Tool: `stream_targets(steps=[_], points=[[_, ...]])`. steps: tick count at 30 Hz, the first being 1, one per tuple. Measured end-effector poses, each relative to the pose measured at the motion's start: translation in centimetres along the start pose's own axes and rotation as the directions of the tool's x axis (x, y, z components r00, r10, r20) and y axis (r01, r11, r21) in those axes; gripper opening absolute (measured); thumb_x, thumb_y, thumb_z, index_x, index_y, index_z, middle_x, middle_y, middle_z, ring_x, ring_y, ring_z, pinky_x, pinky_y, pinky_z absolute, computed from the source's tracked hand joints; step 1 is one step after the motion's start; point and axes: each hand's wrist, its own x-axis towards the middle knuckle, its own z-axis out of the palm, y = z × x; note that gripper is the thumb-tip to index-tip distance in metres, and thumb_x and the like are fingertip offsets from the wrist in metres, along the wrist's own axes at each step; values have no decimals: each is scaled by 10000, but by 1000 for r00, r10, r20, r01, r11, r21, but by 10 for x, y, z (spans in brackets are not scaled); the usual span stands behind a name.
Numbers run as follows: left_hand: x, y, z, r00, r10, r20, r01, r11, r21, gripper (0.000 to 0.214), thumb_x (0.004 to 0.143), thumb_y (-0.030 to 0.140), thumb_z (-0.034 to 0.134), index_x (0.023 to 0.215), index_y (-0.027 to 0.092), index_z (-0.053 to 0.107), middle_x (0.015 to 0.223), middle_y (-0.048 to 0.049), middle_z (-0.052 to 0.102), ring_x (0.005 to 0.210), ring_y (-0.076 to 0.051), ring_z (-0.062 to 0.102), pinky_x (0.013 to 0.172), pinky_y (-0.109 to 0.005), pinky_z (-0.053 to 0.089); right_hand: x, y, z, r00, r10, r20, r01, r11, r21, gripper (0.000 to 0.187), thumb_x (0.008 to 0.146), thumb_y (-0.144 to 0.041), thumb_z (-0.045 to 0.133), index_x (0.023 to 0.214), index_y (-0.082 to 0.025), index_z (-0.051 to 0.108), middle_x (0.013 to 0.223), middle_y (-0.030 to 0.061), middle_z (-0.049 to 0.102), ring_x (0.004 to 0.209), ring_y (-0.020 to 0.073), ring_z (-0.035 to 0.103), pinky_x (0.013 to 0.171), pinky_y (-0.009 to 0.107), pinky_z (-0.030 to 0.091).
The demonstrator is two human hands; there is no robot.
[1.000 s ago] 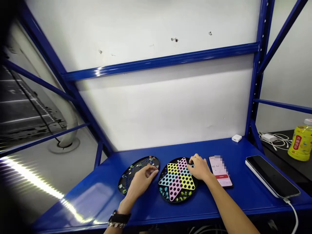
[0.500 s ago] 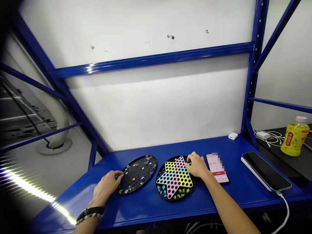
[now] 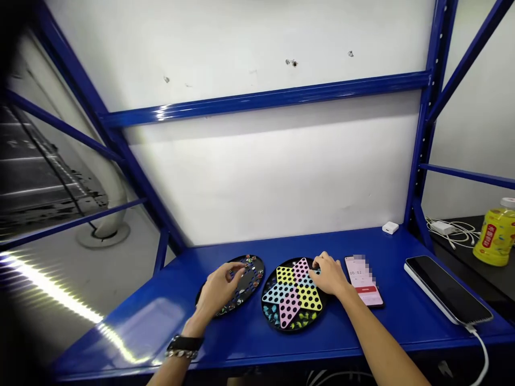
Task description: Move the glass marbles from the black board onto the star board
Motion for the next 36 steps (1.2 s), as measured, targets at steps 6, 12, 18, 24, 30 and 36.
stream_targets(steps=[6, 12, 18, 24, 30, 36], points=[[-6, 54, 42, 972, 190, 136, -177, 979, -97, 213, 892, 350, 527, 927, 251, 712, 982, -21, 733, 868, -201, 654, 771, -285, 484, 0, -1, 0, 1000, 6, 4, -6, 1000, 2, 164, 893, -363, 523, 882, -227, 614, 1022, 34, 600, 937, 203, 590, 811, 341, 362], [-11, 36, 44, 980, 178, 86, -163, 973, -163, 322, 943, 402, 431, 959, 251, 714, 1049, -35, 722, 956, -206, 652, 881, -304, 491, 0, -3, 0, 1000, 3, -5, -3, 1000, -6, 164, 892, -368, 533, 876, -229, 619, 1008, 33, 598, 924, 196, 589, 802, 328, 364], [-15, -26, 27, 999, -34, 26, 38, 989, -141, 385, 946, 387, 360, 1127, 244, 668, 1145, -38, 707, 947, -217, 665, 875, -336, 517, 0, 0, 1, 1000, 1, -2, -1, 1000, -9, 165, 893, -370, 529, 889, -231, 618, 1029, 35, 598, 922, 198, 590, 795, 328, 360], [-21, -21, 36, 984, 90, 155, -90, 996, -9, 366, 941, 387, 406, 1166, 238, 653, 1215, -58, 685, 1104, -242, 638, 944, -344, 493, 0, 1, 2, 1000, 0, -4, 0, 1000, -6, 164, 890, -367, 523, 866, -228, 606, 1028, 33, 597, 926, 198, 589, 795, 331, 363], [-2, 3, 39, 985, 111, 129, -101, 991, -84, 396, 972, 333, 319, 1195, 230, 630, 1268, -60, 660, 1180, -228, 599, 1014, -365, 458, -1, 1, 0, 1000, 1, 3, -1, 1000, -5, 169, 896, -370, 520, 886, -232, 617, 1025, 35, 596, 949, 206, 587, 803, 335, 364], [17, -1, 39, 962, 113, 248, -102, 993, -57, 374, 926, 333, 416, 1221, 243, 628, 1261, -56, 665, 1167, -234, 608, 983, -353, 474, -1, 1, 0, 1000, 5, 15, -5, 1000, -8, 182, 892, -378, 511, 878, -224, 608, 1046, 43, 587, 949, 211, 585, 816, 349, 369]])
